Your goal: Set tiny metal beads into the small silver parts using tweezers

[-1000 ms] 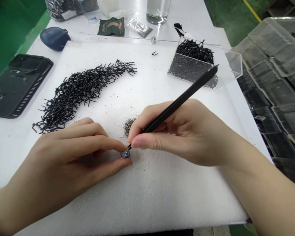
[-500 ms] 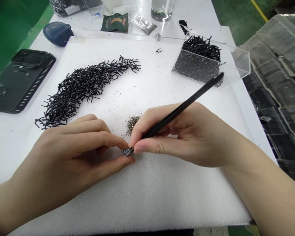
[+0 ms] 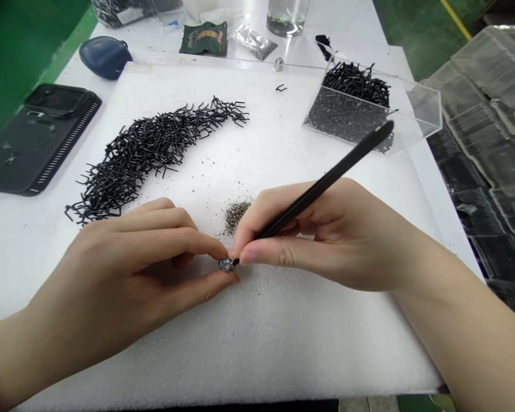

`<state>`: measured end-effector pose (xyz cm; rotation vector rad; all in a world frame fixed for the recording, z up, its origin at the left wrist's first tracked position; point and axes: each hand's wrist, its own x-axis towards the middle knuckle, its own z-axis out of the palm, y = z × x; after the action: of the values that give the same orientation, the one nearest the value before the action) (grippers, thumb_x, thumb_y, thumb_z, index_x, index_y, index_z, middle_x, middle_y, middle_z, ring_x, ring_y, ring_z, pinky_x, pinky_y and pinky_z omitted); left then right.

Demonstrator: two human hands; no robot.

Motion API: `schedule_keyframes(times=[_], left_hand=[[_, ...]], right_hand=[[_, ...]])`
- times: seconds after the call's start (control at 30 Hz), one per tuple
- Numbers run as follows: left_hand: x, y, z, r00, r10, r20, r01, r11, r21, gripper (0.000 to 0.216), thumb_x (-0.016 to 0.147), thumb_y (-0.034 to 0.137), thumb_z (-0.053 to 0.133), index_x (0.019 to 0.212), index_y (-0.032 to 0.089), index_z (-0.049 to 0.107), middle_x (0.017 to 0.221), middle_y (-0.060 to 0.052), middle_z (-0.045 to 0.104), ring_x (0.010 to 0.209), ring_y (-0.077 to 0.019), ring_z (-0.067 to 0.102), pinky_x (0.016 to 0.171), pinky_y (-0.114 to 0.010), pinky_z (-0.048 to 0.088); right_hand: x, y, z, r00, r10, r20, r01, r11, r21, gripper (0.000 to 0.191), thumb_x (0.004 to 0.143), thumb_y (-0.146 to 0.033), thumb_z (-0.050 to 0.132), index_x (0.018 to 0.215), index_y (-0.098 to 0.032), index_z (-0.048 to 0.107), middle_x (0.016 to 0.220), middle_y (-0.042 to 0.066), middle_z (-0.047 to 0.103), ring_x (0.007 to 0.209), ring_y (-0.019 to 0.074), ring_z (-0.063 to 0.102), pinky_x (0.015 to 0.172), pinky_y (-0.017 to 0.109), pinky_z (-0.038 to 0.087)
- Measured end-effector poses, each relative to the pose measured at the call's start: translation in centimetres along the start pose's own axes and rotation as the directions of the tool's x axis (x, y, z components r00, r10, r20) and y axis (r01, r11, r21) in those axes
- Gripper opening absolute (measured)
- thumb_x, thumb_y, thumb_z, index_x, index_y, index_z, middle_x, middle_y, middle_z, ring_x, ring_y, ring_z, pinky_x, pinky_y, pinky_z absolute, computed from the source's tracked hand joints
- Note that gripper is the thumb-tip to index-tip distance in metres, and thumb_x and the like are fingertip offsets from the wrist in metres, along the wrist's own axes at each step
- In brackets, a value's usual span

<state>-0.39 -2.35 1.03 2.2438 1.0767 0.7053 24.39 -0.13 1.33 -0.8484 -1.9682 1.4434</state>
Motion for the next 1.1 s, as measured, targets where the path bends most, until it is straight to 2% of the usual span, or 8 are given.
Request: schedule_keyframes(times=[0.5, 0.6, 0.67, 0.73, 0.9, 1.1], left_hand=[[0.0, -0.1, 0.1, 1.0, 0.006, 0.002, -0.006, 1.0, 0.001, 0.005, 0.083, 0.019, 0.084, 0.086, 0.022, 0.083, 0.067, 0.004, 0.065, 0.069, -0.0114, 0.06, 0.065, -0.024, 0.048], [0.0, -0.1, 0.1, 1.0, 0.007, -0.002, -0.007, 1.0, 0.01, 0.004, 0.083, 0.02, 0.085, 0.085, 0.022, 0.083, 0.068, 0.004, 0.065, 0.069, -0.0113, 0.06, 0.065, -0.024, 0.048], [0.0, -0.1, 0.0, 1.0, 0.008, 0.007, -0.008, 1.0, 0.029, 0.004, 0.083, 0.02, 0.085, 0.084, 0.022, 0.082, 0.067, 0.004, 0.065, 0.068, -0.0113, 0.06, 0.064, -0.024, 0.048], [-0.1, -0.2, 0.0, 1.0, 0.006, 0.009, -0.007, 0.999, 0.042, 0.004, 0.082, 0.019, 0.084, 0.084, 0.023, 0.082, 0.066, 0.005, 0.064, 0.068, -0.0112, 0.059, 0.063, -0.023, 0.047], [-0.1, -0.2, -0.1, 1.0, 0.008, 0.016, -0.009, 0.998, 0.069, 0.003, 0.084, 0.021, 0.081, 0.085, 0.024, 0.082, 0.065, 0.005, 0.064, 0.068, -0.0112, 0.059, 0.062, -0.022, 0.046], [0.0, 0.2, -0.1, 1.0, 0.001, 0.014, -0.002, 0.996, 0.084, 0.004, 0.082, 0.022, 0.083, 0.085, 0.025, 0.081, 0.065, 0.006, 0.063, 0.068, -0.0113, 0.059, 0.062, -0.022, 0.046]], right_hand=[[0.1, 0.0, 0.1, 1.0, 0.006, -0.013, -0.006, 1.0, -0.018, 0.012, 0.091, -0.016, 0.079, 0.098, -0.025, 0.082, 0.093, 0.002, 0.083, 0.088, 0.0195, 0.08, 0.076, 0.028, 0.065], [-0.1, -0.2, -0.1, 0.991, 0.013, -0.133, -0.019, 0.999, -0.046, 0.008, 0.092, -0.02, 0.079, 0.094, -0.028, 0.082, 0.088, 0.001, 0.082, 0.082, 0.0188, 0.079, 0.073, 0.029, 0.065], [-0.2, -0.3, -0.4, 0.962, 0.002, -0.272, -0.031, 0.994, -0.104, 0.008, 0.091, -0.02, 0.081, 0.09, -0.028, 0.083, 0.085, 0.0, 0.081, 0.075, 0.0164, 0.077, 0.067, 0.026, 0.064], [-0.3, -0.1, -0.9, 0.941, -0.012, -0.339, -0.049, 0.984, -0.172, 0.008, 0.087, -0.02, 0.085, 0.087, -0.028, 0.083, 0.084, -0.001, 0.081, 0.071, 0.0144, 0.076, 0.063, 0.024, 0.063], [0.0, 0.3, -1.6, 0.957, 0.038, -0.288, -0.095, 0.978, -0.187, 0.006, 0.084, -0.028, 0.088, 0.088, -0.025, 0.084, 0.086, 0.0, 0.082, 0.078, 0.016, 0.079, 0.071, 0.024, 0.067], [0.0, 0.3, -1.6, 0.971, 0.009, -0.239, -0.066, 0.971, -0.231, 0.009, 0.085, -0.028, 0.087, 0.093, -0.026, 0.085, 0.092, 0.0, 0.083, 0.085, 0.0169, 0.078, 0.077, 0.026, 0.067]])
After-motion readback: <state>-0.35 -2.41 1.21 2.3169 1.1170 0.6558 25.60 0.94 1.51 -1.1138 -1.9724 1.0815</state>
